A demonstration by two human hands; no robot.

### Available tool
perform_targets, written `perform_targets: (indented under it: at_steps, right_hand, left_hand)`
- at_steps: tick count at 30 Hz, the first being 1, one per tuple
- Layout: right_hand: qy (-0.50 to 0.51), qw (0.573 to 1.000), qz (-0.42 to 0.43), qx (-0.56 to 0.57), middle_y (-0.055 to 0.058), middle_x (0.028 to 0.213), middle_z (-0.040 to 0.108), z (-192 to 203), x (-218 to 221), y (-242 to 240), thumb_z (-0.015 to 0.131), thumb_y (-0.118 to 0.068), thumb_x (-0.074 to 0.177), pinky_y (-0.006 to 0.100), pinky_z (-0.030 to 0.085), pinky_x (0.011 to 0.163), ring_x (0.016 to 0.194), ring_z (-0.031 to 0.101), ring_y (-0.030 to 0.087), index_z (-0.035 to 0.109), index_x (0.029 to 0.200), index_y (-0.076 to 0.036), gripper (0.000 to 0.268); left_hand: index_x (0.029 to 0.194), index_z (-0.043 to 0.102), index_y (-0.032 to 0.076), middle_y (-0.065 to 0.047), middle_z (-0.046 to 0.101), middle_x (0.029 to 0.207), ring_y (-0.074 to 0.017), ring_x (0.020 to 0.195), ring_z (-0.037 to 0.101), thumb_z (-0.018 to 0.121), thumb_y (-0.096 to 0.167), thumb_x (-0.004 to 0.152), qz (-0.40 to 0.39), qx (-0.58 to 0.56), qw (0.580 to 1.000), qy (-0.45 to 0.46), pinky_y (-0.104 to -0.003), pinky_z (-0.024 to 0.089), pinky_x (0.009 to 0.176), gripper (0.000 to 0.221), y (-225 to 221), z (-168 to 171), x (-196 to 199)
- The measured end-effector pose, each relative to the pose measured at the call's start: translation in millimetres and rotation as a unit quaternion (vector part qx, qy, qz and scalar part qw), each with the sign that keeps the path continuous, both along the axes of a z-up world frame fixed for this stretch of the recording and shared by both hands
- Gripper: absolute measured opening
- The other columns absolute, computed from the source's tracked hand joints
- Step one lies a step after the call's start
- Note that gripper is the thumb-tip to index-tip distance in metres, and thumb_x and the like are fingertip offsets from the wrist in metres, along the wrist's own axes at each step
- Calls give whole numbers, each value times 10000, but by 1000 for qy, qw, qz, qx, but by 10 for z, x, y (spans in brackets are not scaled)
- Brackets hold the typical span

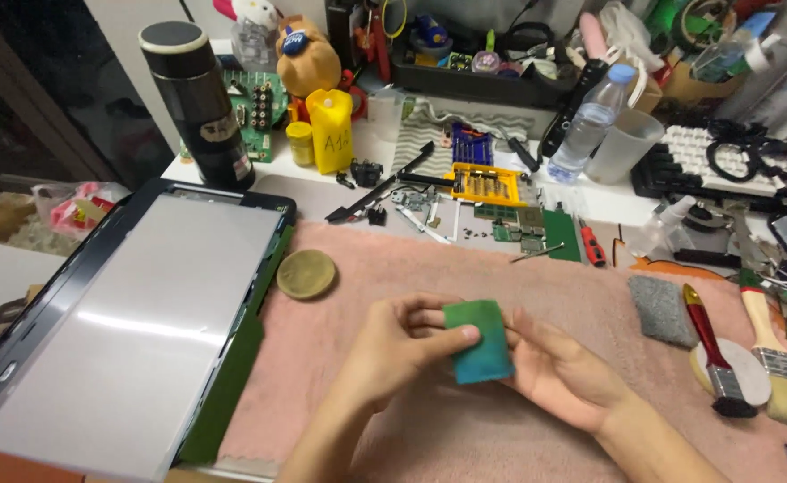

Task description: Polishing and cleaning a transparent screen protector or film using a polishing pad, cloth, and squeegee on a repair bench.

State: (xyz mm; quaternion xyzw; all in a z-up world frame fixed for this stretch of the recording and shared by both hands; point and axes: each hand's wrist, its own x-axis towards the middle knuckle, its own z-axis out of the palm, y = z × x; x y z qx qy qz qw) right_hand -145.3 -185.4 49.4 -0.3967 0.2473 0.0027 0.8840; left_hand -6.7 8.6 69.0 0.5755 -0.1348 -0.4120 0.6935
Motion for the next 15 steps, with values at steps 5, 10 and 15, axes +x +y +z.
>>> perform_targets:
  at_steps: [5,10,15]
  right_hand:
    - [112,990,-73,-44,374,1450,708,446,-37,197,569,-56,1026,511,514,1153,1254,650,408,623,1525,167,549]
    - [93,970,-78,-209,360,1416,770,272,176,-62,648,-37,1022,527,588,1113,1246,724,425,645,1440,115,445]
    - [-120,649,-25,-751,138,1360,866,275,608,223,704,43,1008,508,600,1147,1329,770,364,832,1432,-140,479]
  left_hand:
    - [1242,843,14,-47,845,890,-110,767,781,1018,199,803,-39,73,993,-88,-260,657,648,507,67,-93,-57]
    - [958,850,158,14,868,891,-82,813,769,1065,218,822,-36,194,929,-314,-229,613,732,261,488,-50,317]
    - [847,835,156,-39,816,761,-250,830,821,1127,292,584,-82,344,842,-408,-368,648,797,416,892,-46,594]
